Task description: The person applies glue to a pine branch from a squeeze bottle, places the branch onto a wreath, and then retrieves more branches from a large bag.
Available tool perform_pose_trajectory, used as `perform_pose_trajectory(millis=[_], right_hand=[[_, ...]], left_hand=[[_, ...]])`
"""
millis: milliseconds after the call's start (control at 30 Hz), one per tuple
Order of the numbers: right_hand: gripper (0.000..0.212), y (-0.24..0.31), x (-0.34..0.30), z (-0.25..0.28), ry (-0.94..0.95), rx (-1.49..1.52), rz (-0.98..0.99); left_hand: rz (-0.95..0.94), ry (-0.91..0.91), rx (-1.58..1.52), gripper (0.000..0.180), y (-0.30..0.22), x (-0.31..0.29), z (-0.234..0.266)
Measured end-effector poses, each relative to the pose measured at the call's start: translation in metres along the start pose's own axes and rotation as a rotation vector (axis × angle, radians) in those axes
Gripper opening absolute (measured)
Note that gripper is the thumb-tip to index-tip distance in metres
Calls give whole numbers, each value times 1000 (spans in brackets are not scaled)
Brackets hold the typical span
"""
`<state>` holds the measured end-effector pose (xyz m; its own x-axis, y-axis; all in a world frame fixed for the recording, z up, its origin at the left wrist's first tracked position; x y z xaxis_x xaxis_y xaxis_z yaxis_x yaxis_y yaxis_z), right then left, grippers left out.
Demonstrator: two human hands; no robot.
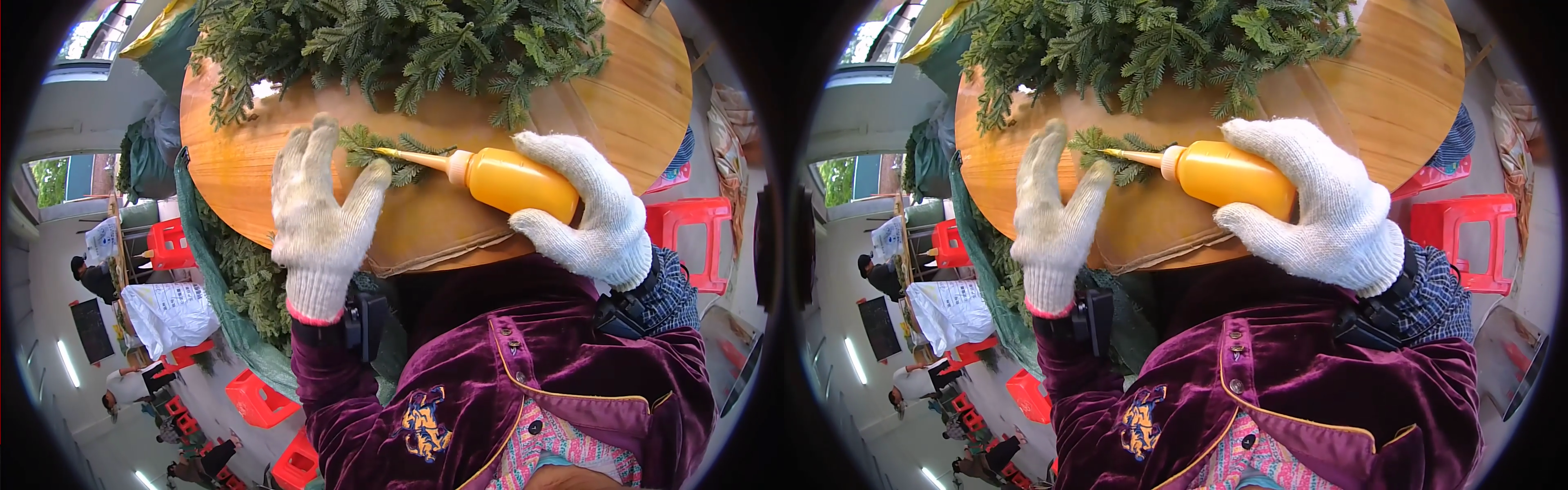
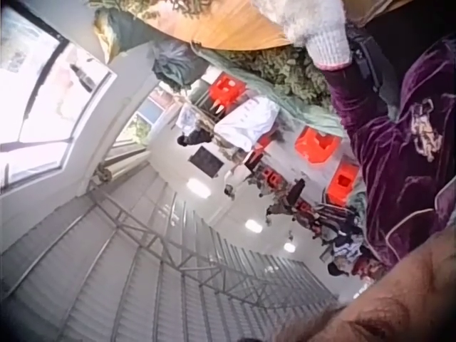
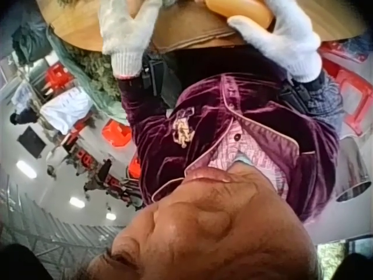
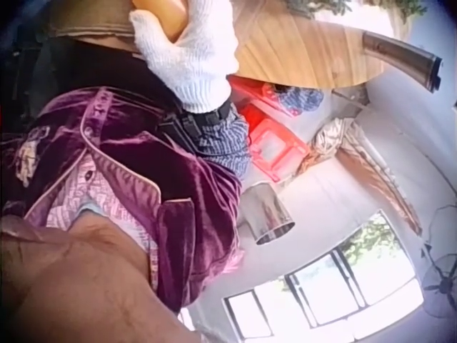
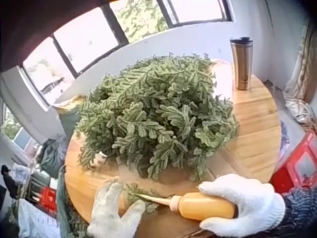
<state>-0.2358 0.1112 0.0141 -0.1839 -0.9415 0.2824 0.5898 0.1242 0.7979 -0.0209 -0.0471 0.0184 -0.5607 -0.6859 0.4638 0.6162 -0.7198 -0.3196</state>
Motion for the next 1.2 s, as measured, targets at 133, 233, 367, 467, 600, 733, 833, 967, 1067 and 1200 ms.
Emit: perform_pose_trajectory(millis=[133,233,367,467,600,733,833,967,1067,1200], right_hand=[[65,3,3,0,2,-7,-3],[65,6,5,3,5,-30,16],[66,9,8,2,16,-59,63],[67,8,8,3,22,-74,48],[67,11,8,4,24,-74,132],[67,12,9,2,36,-103,161],[66,8,11,0,28,-66,163],[64,9,14,-1,53,-56,114],[63,10,16,-2,46,-66,108],[62,16,21,-1,45,-132,143]], left_hand=[[143,110,32,61,12,-3,-15],[132,61,100,59,3,-7,-9],[134,6,146,55,0,-11,-9],[126,-5,148,53,-3,-10,-8],[118,-1,160,51,-8,-9,-10],[128,4,171,51,-6,-10,-9],[127,8,155,52,-5,-11,-10],[142,20,143,52,-4,-11,-13],[193,33,152,53,-2,-13,-14],[158,24,119,54,0,-13,-12]])
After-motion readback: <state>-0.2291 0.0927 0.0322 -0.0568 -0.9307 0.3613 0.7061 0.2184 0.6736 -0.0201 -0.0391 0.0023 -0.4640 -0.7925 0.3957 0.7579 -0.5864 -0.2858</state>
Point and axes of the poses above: each hand's wrist, its own x-axis towards the middle knuckle, its own z-axis out of the back of the hand, y = z × x, the point moved 7 cm from there along x, towards the middle knuckle, and after that the axes turned 2 degrees about -x, right-handed, at the moved point
